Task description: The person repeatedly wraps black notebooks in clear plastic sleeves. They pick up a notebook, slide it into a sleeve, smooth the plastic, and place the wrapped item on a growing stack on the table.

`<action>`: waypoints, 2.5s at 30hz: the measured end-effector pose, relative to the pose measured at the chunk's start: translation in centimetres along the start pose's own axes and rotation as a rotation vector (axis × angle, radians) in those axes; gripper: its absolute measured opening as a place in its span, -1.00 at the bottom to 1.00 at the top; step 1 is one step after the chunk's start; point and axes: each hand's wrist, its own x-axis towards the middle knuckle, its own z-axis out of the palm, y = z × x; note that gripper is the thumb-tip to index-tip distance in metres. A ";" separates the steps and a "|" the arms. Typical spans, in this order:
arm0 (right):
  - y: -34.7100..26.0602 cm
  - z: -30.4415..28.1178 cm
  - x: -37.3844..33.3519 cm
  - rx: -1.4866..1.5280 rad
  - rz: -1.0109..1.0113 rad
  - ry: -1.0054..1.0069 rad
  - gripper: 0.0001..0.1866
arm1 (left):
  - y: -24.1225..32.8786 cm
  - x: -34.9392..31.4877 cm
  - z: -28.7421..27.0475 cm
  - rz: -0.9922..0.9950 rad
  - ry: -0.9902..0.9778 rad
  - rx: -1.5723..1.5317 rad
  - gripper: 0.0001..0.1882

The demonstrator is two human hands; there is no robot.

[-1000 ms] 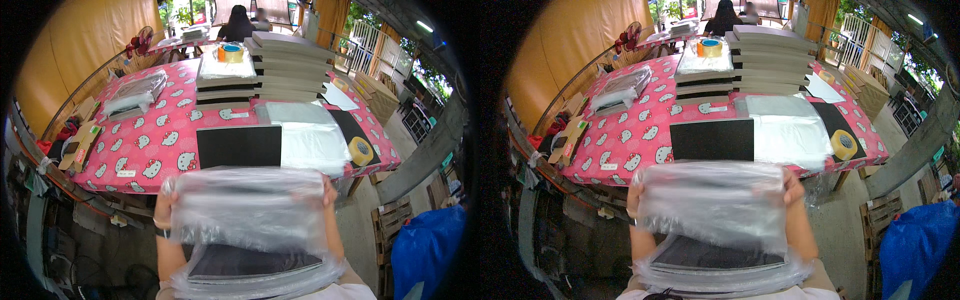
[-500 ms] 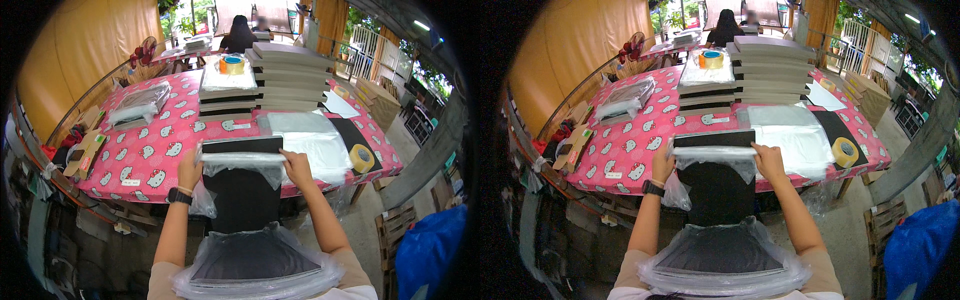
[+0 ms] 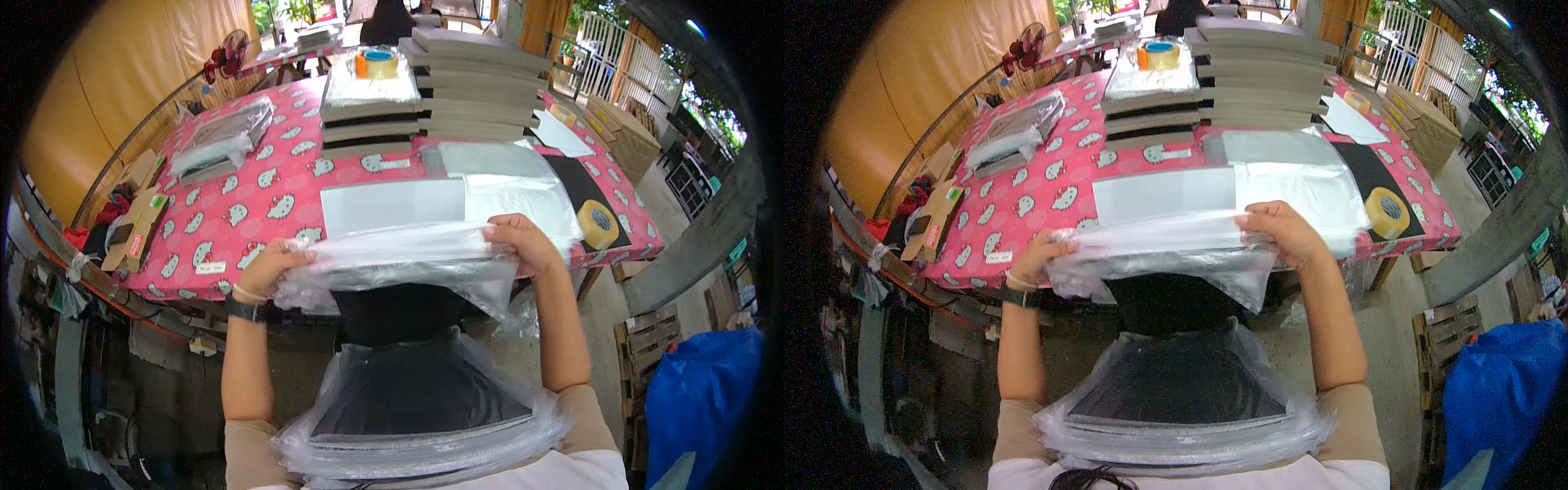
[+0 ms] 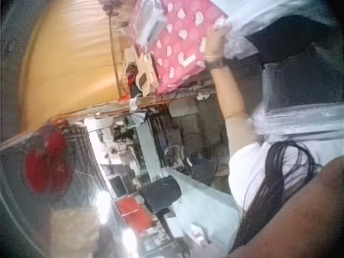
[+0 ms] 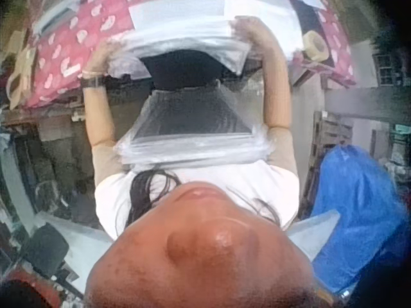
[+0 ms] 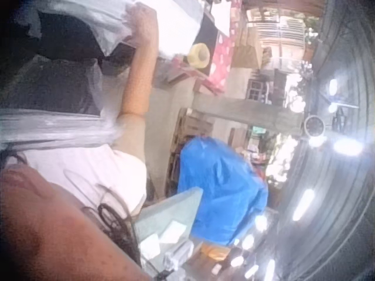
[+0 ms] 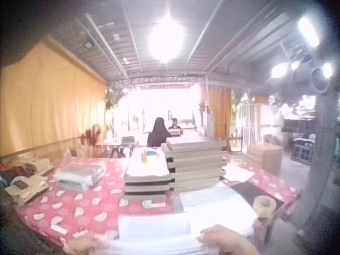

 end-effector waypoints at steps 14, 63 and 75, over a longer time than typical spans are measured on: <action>17.6 -0.6 -6.0 0.587 0.455 0.146 -0.78 | -15.4 -3.3 3.0 -0.430 0.039 -0.482 -0.94; 3.4 10.7 -0.2 -0.123 -0.282 0.077 -0.80 | 0.1 0.2 14.1 0.179 0.016 -0.478 -0.61; 2.5 11.7 -1.5 -0.524 -0.530 0.247 -0.76 | -0.6 0.3 14.4 0.198 0.129 -0.329 -0.72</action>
